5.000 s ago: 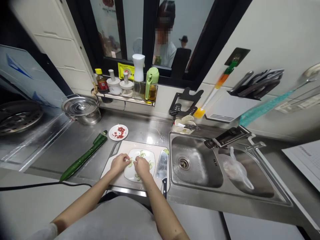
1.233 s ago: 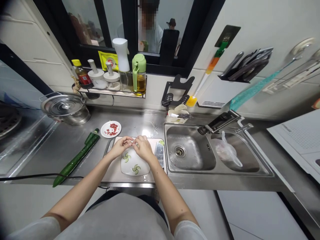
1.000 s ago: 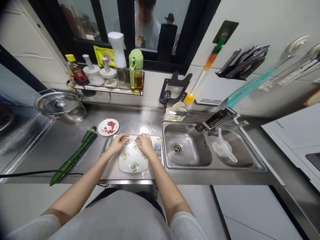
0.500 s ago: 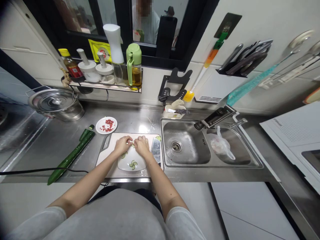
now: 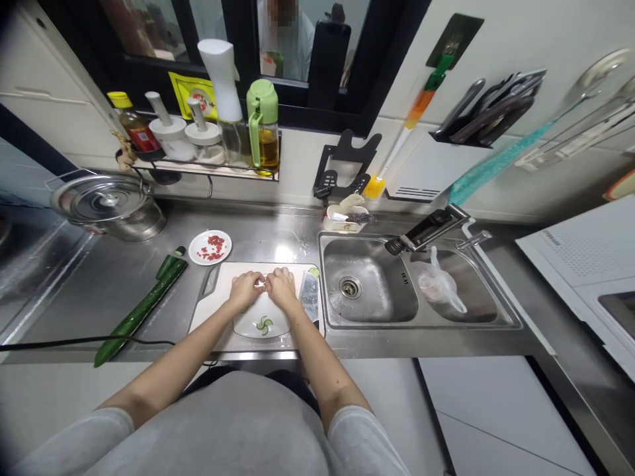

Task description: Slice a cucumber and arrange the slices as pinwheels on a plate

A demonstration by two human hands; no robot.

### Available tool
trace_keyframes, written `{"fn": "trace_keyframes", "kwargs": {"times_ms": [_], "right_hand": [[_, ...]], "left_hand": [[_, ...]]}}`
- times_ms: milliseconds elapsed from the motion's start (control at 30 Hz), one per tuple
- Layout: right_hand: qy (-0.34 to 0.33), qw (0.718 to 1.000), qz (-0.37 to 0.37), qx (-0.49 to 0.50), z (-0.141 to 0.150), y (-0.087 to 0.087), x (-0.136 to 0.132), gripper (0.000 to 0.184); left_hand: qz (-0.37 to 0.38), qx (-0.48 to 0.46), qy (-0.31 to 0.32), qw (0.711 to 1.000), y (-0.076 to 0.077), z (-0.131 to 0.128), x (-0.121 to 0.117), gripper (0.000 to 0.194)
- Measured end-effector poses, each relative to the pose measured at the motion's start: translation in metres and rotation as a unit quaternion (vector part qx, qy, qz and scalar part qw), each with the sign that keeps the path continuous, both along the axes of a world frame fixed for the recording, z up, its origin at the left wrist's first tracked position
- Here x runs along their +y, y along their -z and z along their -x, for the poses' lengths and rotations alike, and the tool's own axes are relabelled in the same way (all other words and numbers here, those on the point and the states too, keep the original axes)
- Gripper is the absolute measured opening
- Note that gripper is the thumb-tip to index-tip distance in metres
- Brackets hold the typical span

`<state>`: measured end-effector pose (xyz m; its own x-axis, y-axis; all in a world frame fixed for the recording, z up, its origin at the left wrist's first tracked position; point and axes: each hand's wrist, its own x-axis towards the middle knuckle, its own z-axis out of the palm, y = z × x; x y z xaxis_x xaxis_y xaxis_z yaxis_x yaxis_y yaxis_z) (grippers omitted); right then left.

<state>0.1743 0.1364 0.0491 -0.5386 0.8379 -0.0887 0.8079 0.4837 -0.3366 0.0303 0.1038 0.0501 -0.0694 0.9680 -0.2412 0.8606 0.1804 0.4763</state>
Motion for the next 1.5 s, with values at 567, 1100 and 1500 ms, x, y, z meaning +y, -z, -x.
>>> {"fn": "trace_keyframes", "kwargs": {"times_ms": [567,1100,1500], "right_hand": [[0.005,1.000,-0.003,0.000,0.0012,0.0013,-0.0024,0.019],[0.013,1.000,-0.007,-0.002,0.0016,0.0003,-0.0074,0.019],[0.013,1.000,-0.010,0.020,-0.0009,0.0019,-0.0057,0.020]], "left_hand": [[-0.002,-0.004,0.004,1.000,-0.0008,0.0016,-0.0013,0.022],[-0.027,-0.003,-0.005,1.000,-0.0003,0.0025,-0.0023,0.018],[-0.027,-0.017,-0.013,0.999,0.0000,-0.0014,0.0004,0.015]]}}
